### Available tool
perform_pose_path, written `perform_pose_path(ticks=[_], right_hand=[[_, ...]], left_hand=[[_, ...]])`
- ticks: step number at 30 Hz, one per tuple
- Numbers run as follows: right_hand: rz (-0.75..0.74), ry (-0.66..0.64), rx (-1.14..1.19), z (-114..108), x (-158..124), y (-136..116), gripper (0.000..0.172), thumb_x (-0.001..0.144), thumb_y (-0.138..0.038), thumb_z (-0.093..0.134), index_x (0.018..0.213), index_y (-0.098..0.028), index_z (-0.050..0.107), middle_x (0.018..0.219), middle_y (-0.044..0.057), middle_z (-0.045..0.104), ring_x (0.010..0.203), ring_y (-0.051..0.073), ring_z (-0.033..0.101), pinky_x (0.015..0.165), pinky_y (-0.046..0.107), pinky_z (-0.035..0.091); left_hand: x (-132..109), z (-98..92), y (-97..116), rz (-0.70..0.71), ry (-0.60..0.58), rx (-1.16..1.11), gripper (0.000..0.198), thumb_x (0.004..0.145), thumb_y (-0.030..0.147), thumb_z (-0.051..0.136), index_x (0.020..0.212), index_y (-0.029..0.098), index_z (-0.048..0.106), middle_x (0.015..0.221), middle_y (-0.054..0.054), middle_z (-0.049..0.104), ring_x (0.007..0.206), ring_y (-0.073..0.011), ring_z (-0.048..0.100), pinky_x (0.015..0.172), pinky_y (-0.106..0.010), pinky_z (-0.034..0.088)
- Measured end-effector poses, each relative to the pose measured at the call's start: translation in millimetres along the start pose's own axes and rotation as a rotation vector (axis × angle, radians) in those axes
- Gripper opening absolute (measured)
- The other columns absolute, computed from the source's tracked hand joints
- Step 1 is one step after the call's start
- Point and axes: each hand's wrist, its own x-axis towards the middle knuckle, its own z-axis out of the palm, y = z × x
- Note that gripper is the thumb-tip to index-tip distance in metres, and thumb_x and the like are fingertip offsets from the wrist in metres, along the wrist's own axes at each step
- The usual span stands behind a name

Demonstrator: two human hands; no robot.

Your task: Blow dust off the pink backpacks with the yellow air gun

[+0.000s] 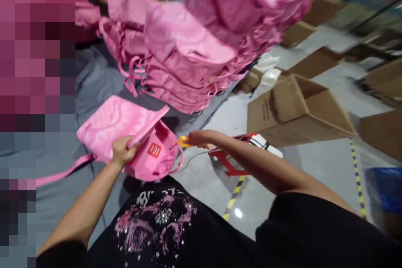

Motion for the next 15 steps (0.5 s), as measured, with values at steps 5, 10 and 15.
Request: perform_pose_path(ticks=[5, 10, 15], right_hand=[[0.008, 0.041, -0.024, 0, -14, 18, 0.047, 0.09, -0.06, 0.057, 0.074, -0.016, 0.057, 0.045, -0.004, 0.045, 0.033, 0.006, 0.04, 0.034, 0.017, 0.034], [-0.197, 0.117, 0.319, 21, -19, 31, 0.052, 0.095, -0.066, 0.037, 0.089, -0.017, 0.054, 0.046, -0.009, 0.034, 0.035, 0.006, 0.034, 0.037, 0.019, 0.036], [-0.146, 0.055, 0.32, 38, -10, 63, 0.052, 0.093, -0.066, 0.037, 0.086, -0.017, 0.051, 0.046, -0.009, 0.038, 0.033, 0.008, 0.037, 0.035, 0.02, 0.034]], left_hand=[[-11, -2.5, -3, -0.015, 0.013, 0.102, 0.033, 0.085, 0.044, 0.056, 0.075, 0.015, 0.068, 0.05, -0.001, 0.053, 0.045, -0.0129, 0.05, 0.051, -0.025, 0.042], [-10, 1.0, 2, 0.013, -0.002, 0.09, 0.031, 0.087, 0.042, 0.054, 0.079, 0.016, 0.068, 0.055, -0.002, 0.059, 0.048, -0.0136, 0.055, 0.052, -0.025, 0.044], [-32, -6.1, 20, 0.046, -0.108, 0.061, 0.023, 0.088, 0.029, 0.053, 0.091, 0.015, 0.071, 0.075, -0.008, 0.072, 0.068, -0.0187, 0.069, 0.065, -0.028, 0.055]])
